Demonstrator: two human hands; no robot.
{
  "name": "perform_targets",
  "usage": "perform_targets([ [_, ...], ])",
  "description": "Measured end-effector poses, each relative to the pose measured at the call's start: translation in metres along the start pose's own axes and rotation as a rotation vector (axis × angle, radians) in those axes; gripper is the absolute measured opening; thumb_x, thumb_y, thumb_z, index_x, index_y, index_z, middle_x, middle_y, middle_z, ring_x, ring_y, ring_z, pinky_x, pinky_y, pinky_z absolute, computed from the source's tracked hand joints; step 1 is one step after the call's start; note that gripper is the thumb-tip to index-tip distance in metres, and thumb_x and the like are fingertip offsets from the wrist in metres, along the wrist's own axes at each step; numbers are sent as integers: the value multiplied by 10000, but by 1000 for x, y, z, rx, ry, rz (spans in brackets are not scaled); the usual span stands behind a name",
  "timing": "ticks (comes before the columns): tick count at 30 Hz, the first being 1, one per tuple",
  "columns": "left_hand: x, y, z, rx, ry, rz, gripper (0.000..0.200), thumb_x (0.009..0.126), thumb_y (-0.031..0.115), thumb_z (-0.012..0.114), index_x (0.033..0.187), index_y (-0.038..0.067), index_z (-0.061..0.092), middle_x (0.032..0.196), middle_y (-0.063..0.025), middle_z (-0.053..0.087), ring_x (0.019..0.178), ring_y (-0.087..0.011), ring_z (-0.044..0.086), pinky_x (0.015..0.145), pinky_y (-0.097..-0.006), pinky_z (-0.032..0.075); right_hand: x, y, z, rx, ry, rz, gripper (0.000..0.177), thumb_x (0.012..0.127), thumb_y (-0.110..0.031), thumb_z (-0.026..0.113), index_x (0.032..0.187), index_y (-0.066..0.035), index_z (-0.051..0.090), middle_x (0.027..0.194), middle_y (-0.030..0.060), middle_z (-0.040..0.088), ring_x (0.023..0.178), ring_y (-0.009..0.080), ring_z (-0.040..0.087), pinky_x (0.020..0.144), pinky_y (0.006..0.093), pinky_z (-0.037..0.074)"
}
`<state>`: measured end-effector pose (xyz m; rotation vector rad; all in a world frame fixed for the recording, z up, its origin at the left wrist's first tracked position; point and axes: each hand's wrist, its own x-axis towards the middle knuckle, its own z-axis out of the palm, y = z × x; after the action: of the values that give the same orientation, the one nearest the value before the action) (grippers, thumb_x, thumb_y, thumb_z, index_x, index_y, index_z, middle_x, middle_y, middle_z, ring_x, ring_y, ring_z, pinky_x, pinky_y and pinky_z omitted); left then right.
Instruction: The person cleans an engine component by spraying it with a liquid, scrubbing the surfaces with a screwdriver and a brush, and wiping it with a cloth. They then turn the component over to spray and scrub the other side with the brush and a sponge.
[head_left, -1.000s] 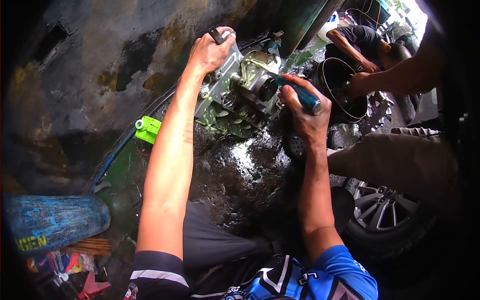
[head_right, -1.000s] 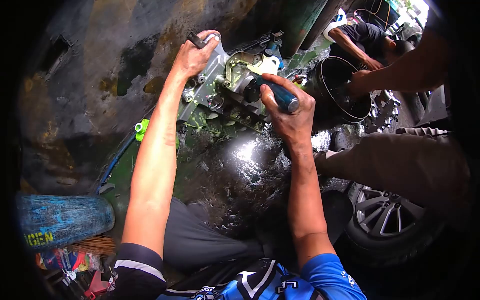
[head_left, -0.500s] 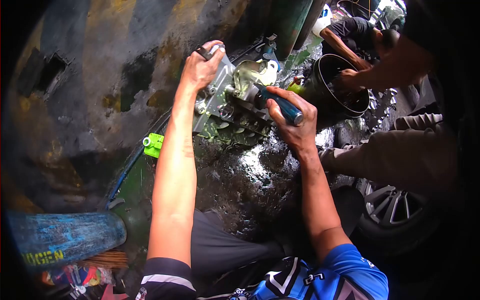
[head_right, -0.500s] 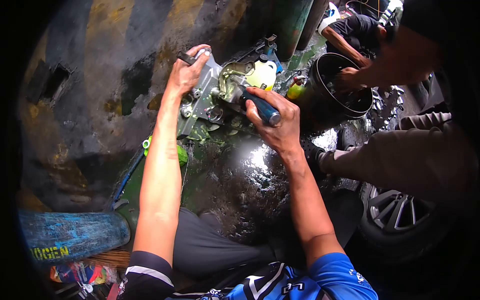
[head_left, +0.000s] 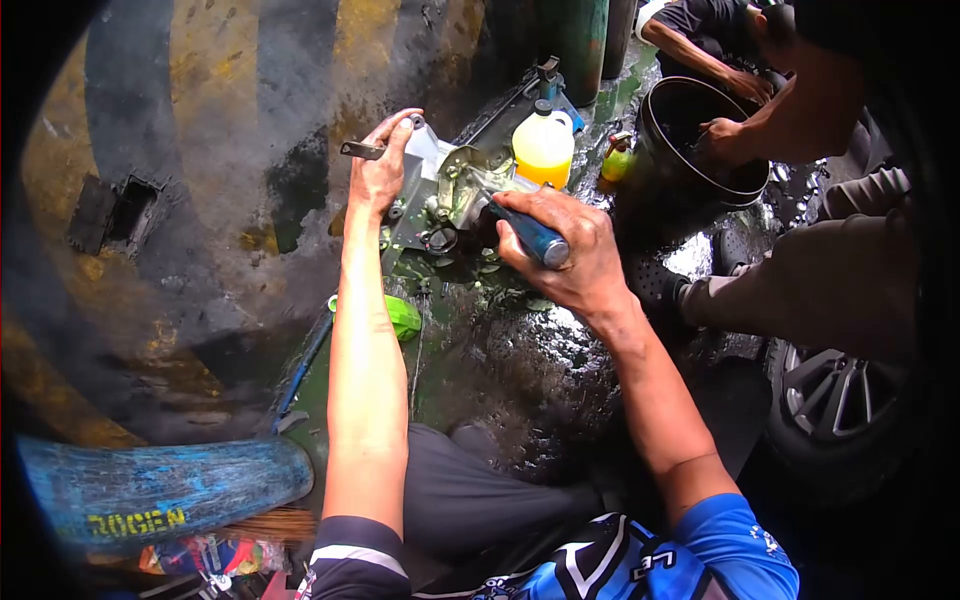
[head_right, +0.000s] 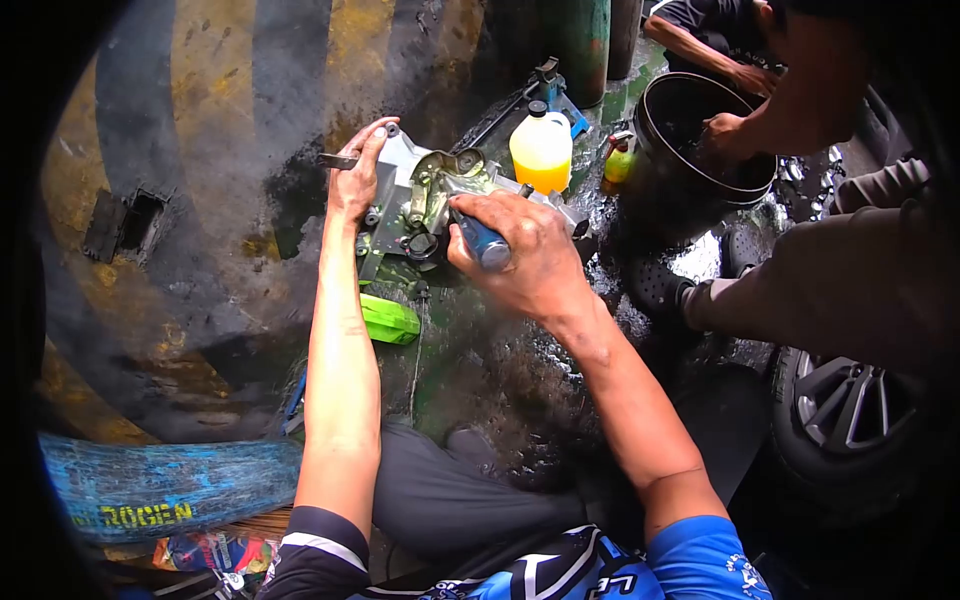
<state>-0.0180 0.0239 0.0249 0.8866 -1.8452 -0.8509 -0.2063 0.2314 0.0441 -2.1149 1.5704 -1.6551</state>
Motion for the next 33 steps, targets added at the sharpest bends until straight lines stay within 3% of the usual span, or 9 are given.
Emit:
perform_targets([
  [7, 4, -5, -1, 93, 5, 62, 339, 1026, 316, 584, 1212, 60, 706, 1064, -58, 726, 1003, -137, 630, 919, -300, 483, -5, 5, -1, 100, -95, 65, 283, 791, -112, 766, 1058, -25, 735, 1000, 140, 751, 900, 297, 730, 848, 377, 573],
  [10, 4, -5, 1, 52, 16, 60, 345, 1024, 330, 583, 1206, 67, 710, 1070, -71, 730, 1009, -151, 636, 927, -312, 483, -7, 18, 17, 42, 32, -50, 293, 789, -100, 762, 1071, -27, 730, 1000, 145, 748, 879, 297, 728, 821, 375, 577],
  [14, 5, -11, -1, 138, 25, 20, 379, 1039, 332, 543, 1211, 34, 703, 1129, -68, 719, 1075, -153, 621, 991, -304, 459, -10, 22, 7, 122, -70, -19, 306, 787, -89, 762, 1084, -28, 721, 966, 139, 742, 845, 305, 719, 810, 381, 575],
  [15, 5, -12, 2, 104, 81, 58, 346, 1024, 339, 571, 1186, 69, 714, 1039, -73, 736, 989, -154, 646, 897, -297, 487, -11, 21, 7, 144, -83, 25, 312, 786, -90, 768, 1088, -29, 720, 965, 132, 739, 847, 309, 716, 817, 382, 571],
  [18, 5, -13, 0, 146, 74, -8, 336, 1026, 336, 566, 1186, 83, 718, 1052, -74, 739, 994, -156, 648, 898, -302, 485, -12, 29, 23, 79, 46, -28, 318, 788, -90, 768, 1096, -29, 718, 968, 130, 739, 857, 309, 716, 817, 382, 568],
  [22, 4, -14, -3, 216, 74, 17, 344, 1033, 344, 546, 1194, 96, 722, 1067, -70, 737, 1018, -160, 647, 925, -312, 483, -15, 30, 15, 205, 12, 20, 281, 809, -106, 742, 1068, -4, 706, 998, 167, 724, 918, 335, 703, 841, 397, 567],
  [24, 4, -17, -5, 186, 45, 42, 380, 1039, 338, 527, 1200, 46, 710, 1125, -86, 732, 1083, -181, 644, 992, -319, 454, -15, 39, 19, 223, 46, 39, 290, 813, -128, 749, 1081, -22, 714, 1012, 155, 730, 915, 320, 710, 838, 392, 566],
  [33, 6, -18, -4, 213, 60, 19, 347, 1045, 281, 522, 1193, 30, 710, 1135, -103, 726, 1102, -194, 642, 998, -336, 460, -14, 50, 19, 295, 42, 54, 269, 828, -162, 754, 1069, -44, 733, 1009, 139, 743, 887, 297, 725, 813, 359, 571],
])
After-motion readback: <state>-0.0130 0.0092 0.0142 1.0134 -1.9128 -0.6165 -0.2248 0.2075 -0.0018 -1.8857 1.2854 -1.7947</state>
